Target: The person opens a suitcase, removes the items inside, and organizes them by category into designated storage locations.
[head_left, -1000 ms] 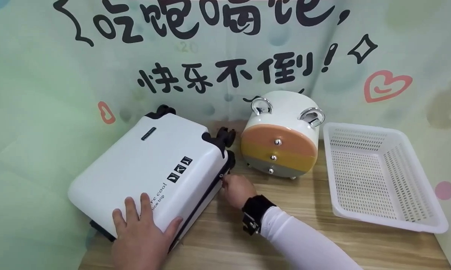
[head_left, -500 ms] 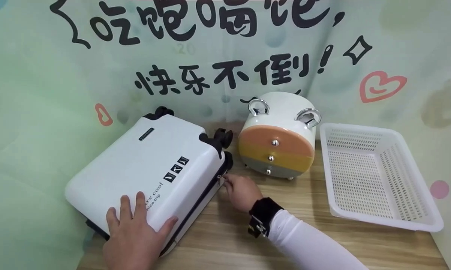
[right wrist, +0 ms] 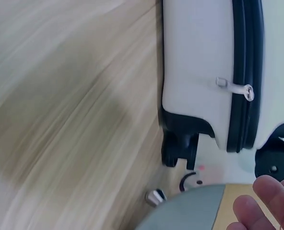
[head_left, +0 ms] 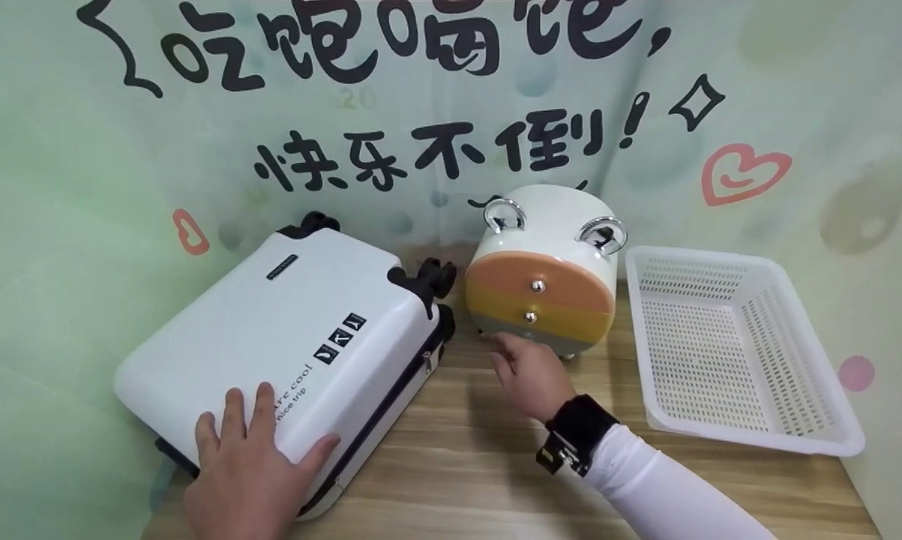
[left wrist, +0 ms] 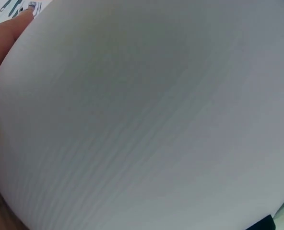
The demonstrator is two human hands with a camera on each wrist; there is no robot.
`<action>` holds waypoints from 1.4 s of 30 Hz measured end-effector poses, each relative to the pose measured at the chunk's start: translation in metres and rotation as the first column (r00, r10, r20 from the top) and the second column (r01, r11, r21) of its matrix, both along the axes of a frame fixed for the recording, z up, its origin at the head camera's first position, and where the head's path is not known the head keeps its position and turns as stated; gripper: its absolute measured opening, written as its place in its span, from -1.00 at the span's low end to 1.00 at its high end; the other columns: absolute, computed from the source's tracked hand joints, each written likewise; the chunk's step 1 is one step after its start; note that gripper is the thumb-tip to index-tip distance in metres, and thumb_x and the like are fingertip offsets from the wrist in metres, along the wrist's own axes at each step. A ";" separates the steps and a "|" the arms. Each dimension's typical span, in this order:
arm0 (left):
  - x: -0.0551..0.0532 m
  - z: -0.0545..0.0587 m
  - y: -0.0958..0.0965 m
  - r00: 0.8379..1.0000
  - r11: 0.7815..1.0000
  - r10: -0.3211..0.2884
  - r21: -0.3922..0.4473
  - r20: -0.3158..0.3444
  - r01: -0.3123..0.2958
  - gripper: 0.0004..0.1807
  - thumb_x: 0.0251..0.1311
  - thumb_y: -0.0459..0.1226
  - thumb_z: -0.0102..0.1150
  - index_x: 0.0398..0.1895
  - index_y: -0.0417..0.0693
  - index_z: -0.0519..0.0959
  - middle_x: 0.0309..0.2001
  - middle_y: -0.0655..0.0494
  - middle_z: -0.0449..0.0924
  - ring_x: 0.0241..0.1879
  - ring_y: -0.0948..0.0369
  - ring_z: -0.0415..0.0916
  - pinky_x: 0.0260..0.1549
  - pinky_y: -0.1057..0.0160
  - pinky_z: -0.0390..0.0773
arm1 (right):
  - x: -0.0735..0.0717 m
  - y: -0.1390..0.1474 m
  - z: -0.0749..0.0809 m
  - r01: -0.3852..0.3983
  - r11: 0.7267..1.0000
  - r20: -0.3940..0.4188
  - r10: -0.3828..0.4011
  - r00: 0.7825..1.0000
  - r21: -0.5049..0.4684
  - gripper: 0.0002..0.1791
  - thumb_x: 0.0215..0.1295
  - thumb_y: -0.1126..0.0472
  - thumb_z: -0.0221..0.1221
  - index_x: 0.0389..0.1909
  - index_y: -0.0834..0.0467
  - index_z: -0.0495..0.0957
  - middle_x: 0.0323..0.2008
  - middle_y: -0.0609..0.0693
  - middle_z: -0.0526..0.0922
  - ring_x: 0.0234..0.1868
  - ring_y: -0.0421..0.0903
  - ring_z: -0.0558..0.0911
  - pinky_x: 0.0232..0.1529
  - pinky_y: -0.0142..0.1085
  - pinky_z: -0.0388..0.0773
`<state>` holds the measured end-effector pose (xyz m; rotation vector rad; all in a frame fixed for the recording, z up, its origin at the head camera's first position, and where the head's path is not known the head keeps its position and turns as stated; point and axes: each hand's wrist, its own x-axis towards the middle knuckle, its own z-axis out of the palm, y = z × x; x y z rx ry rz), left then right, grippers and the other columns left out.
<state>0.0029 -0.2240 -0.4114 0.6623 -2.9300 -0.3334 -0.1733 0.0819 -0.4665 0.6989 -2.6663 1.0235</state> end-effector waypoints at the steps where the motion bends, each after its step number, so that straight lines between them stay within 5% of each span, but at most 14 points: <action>1: 0.000 0.000 -0.001 1.000 1.000 -0.001 0.003 -0.002 0.001 0.32 -0.09 0.61 0.10 0.61 -0.02 0.13 0.56 -0.26 0.00 0.45 -0.32 -0.11 -0.31 -0.53 0.50 | 0.001 0.003 0.001 0.002 1.000 -0.014 -0.002 1.000 0.001 -0.75 0.41 0.27 0.23 0.05 0.12 0.68 -0.23 -0.03 0.77 -0.26 -0.08 0.72 -0.15 -0.12 0.65; 19: -0.009 0.002 -0.030 0.998 0.998 -0.048 0.049 0.042 0.046 0.43 -0.21 0.65 0.13 0.62 -0.06 0.09 0.56 -0.34 -0.09 0.43 -0.39 -0.22 -0.09 -0.62 0.38 | 0.011 0.062 0.029 0.115 0.993 -0.095 -0.114 0.989 0.006 -0.67 0.37 0.23 0.30 0.09 0.26 0.65 0.01 0.16 0.72 0.05 0.13 0.68 0.12 0.02 0.57; 25: -0.013 0.005 -0.036 0.995 0.993 -0.087 0.081 0.051 0.082 0.40 -0.12 0.55 0.25 0.62 -0.15 0.06 0.55 -0.43 -0.16 0.42 -0.48 -0.26 0.13 -0.62 0.16 | 0.011 0.072 0.029 0.142 0.990 -0.062 -0.141 0.988 0.006 -0.64 0.38 0.23 0.29 0.13 0.31 0.63 0.04 0.20 0.71 0.06 0.16 0.68 0.12 0.06 0.56; 30: -0.018 0.012 -0.014 0.989 0.988 -0.149 0.040 0.019 0.148 0.06 0.18 0.19 0.32 0.59 -0.18 0.13 0.53 -0.47 -0.09 0.43 -0.55 -0.21 0.20 -0.67 -0.22 | 0.008 0.078 0.027 0.163 0.987 -0.050 -0.163 0.985 0.008 -0.62 0.38 0.23 0.29 0.15 0.31 0.62 0.08 0.21 0.69 0.12 0.19 0.64 0.18 0.06 0.52; 35: -0.045 0.019 0.034 0.964 0.964 -0.266 -0.009 -0.023 0.266 -0.16 0.29 0.02 0.24 0.56 -0.12 0.24 0.53 -0.42 0.03 0.45 -0.51 -0.10 0.30 -0.58 -0.21 | 0.005 0.084 0.026 0.204 0.979 -0.072 -0.203 0.977 0.019 -0.59 0.36 0.19 0.31 0.15 0.30 0.62 0.11 0.23 0.67 0.18 0.23 0.58 0.24 0.07 0.46; 42: -0.122 0.017 0.081 0.958 0.955 -0.287 -0.090 -0.023 0.284 -0.03 0.17 0.17 0.33 0.58 0.00 0.22 0.52 -0.37 0.10 0.41 -0.54 -0.03 0.30 -0.53 -0.02 | 0.004 0.093 0.026 0.278 0.960 -0.109 -0.273 0.956 0.032 -0.51 0.31 0.11 0.38 0.14 0.33 0.61 0.16 0.26 0.61 0.22 0.26 0.51 0.28 0.08 0.40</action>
